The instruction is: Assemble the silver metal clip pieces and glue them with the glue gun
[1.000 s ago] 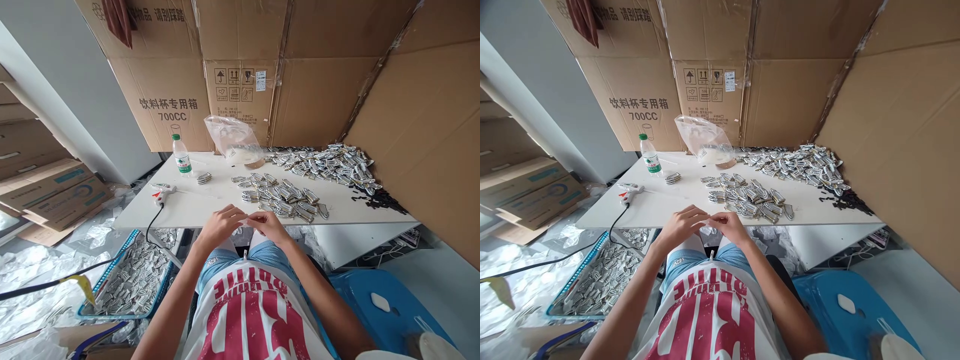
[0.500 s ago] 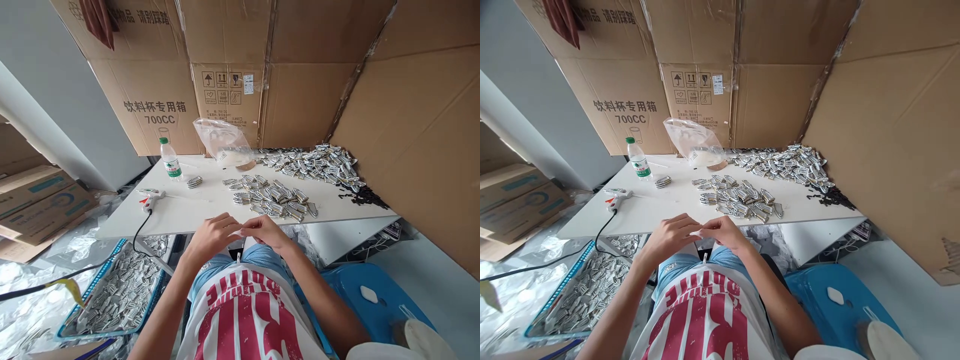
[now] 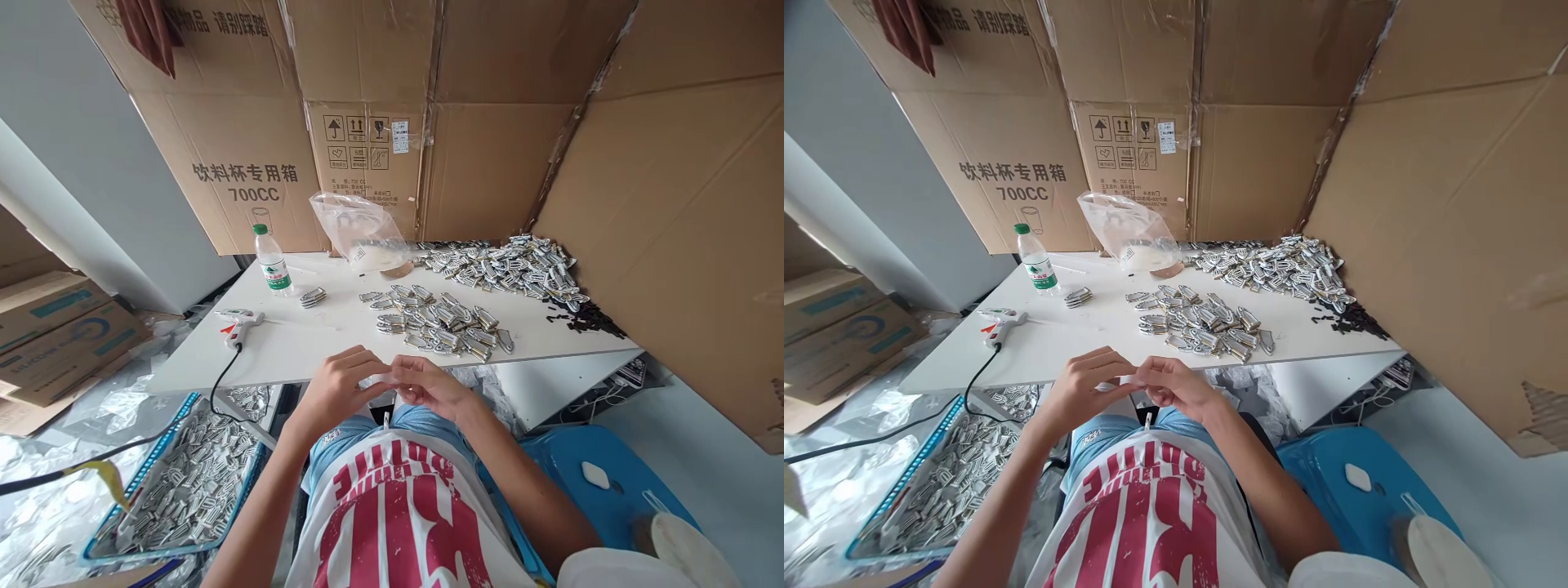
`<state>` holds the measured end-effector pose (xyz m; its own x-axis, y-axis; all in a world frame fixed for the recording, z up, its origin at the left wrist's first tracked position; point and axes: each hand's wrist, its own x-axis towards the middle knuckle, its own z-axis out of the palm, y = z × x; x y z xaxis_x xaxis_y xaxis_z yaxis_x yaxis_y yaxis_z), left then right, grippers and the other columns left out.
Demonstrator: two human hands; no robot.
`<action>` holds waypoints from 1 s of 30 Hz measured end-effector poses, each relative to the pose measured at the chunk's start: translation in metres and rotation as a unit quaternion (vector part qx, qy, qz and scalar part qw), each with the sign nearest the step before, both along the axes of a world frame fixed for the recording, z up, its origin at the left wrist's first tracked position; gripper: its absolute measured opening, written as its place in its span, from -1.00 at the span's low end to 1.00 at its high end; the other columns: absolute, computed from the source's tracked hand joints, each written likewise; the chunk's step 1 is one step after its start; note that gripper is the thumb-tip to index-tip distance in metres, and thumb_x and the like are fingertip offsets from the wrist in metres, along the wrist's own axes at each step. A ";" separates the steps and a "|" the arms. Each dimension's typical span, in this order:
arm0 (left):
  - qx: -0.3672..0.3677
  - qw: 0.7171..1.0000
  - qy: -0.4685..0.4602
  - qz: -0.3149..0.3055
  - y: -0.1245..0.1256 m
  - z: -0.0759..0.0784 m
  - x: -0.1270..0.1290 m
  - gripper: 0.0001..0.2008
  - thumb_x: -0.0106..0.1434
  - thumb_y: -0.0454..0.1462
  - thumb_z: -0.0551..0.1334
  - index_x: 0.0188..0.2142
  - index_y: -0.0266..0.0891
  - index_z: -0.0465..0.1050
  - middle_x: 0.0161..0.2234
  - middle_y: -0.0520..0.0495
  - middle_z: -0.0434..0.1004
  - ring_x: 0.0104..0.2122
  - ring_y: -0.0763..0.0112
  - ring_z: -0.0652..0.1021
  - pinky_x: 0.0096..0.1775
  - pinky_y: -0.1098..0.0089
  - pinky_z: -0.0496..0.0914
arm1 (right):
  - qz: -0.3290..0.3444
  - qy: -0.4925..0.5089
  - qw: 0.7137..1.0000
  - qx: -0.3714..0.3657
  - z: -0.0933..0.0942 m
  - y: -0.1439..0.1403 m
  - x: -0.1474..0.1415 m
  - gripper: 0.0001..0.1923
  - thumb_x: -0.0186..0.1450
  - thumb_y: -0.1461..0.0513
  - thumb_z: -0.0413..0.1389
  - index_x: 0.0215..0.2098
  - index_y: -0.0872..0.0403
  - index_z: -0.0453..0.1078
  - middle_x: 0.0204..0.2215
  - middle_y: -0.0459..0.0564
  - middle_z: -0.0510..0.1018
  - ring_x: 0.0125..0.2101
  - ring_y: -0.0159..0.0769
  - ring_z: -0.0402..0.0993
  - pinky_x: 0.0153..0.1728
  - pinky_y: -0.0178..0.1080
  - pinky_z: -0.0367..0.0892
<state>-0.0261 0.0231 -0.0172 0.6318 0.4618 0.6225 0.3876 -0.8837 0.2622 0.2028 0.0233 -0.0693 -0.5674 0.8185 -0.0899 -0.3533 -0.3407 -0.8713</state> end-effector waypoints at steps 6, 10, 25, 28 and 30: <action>-0.009 0.998 -0.055 0.006 0.000 -0.002 0.001 -0.89 0.50 -0.24 0.39 -0.04 -0.20 0.66 -0.26 -0.08 0.72 -0.29 0.32 0.62 -0.25 0.33 0.51 | 0.031 0.047 0.998 -0.024 -0.004 -0.001 -0.001 -0.50 0.22 -0.07 0.53 -0.09 0.04 0.56 -0.19 -0.01 0.64 -0.37 -0.41 0.43 -0.56 -0.38 0.09; -0.007 0.996 -0.083 0.011 -0.001 -0.001 0.002 -0.87 0.47 -0.24 0.42 -0.03 -0.19 0.67 -0.23 -0.10 0.73 -0.25 0.30 0.65 -0.20 0.30 0.53 | 0.045 0.065 0.997 -0.014 -0.005 -0.002 -0.003 -0.42 0.22 -0.07 0.54 0.06 0.06 0.61 -0.20 0.00 0.62 -0.38 -0.42 0.43 -0.55 -0.39 0.14; -0.031 0.996 -0.082 -0.006 -0.010 0.006 0.010 -0.92 0.48 -0.25 0.39 -0.15 -0.21 0.65 -0.37 -0.05 0.66 -0.35 0.34 0.58 -0.29 0.33 0.48 | 0.013 0.074 0.996 -0.057 -0.007 -0.001 -0.007 -0.50 0.06 0.08 0.65 -0.27 0.07 0.50 -0.40 -0.13 0.54 -0.53 -0.54 0.16 -0.54 -0.39 0.02; -0.030 0.996 -0.085 -0.022 -0.009 0.004 0.009 -0.91 0.48 -0.24 0.40 -0.11 -0.21 0.66 -0.36 -0.05 0.67 -0.35 0.33 0.58 -0.28 0.33 0.49 | 0.013 0.083 0.995 -0.053 -0.007 -0.002 -0.008 -0.51 0.07 0.10 0.65 -0.32 0.07 0.46 -0.47 -0.20 0.46 -0.54 -0.56 0.10 -0.52 -0.40 0.06; -0.031 0.995 -0.088 -0.032 -0.008 0.003 0.009 -0.88 0.48 -0.21 0.41 -0.08 -0.20 0.67 -0.34 -0.07 0.68 -0.33 0.32 0.59 -0.28 0.32 0.50 | 0.016 0.086 0.995 -0.054 -0.006 -0.003 -0.008 -0.52 0.09 0.11 0.64 -0.32 0.07 0.45 -0.50 -0.23 0.41 -0.56 -0.57 0.06 -0.54 -0.41 0.04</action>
<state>-0.0167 0.0148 -0.0142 0.5456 0.4651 0.6972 0.2743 -0.8852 0.3758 0.1952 0.0205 -0.0750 -0.6070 0.7910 -0.0768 -0.4810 -0.4426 -0.7568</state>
